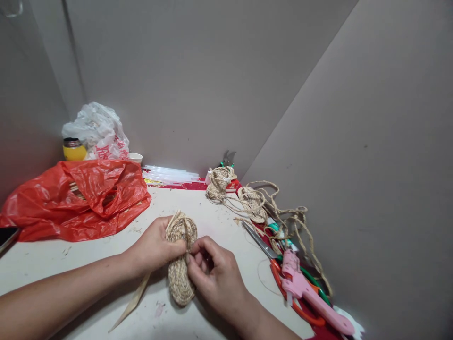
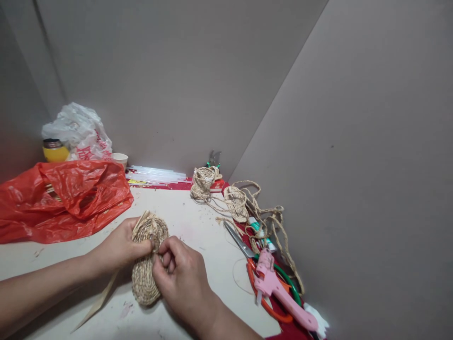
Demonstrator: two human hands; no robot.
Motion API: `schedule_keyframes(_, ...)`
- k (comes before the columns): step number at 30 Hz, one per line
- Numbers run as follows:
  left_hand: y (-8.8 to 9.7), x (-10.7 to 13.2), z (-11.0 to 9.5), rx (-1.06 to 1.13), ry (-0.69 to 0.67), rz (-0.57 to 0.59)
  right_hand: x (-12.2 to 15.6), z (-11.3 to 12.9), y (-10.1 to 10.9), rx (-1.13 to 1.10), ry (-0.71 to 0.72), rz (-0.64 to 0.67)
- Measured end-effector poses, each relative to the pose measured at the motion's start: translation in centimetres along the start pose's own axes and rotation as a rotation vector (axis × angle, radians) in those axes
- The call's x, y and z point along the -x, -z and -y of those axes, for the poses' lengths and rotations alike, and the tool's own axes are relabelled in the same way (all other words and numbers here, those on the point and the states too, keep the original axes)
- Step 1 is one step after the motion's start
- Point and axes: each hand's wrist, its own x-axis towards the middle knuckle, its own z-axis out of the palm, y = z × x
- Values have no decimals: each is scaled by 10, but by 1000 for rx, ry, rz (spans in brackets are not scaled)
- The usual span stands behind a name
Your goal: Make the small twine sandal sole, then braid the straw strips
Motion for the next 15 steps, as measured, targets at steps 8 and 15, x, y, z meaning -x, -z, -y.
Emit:
schedule_keyframes(8, 3, -2, 0, 78, 2, 24, -3, 6, 8, -257, -121, -43)
schedule_keyframes(15, 6, -3, 1, 191, 51, 63, -16, -4, 3, -518, -344, -130)
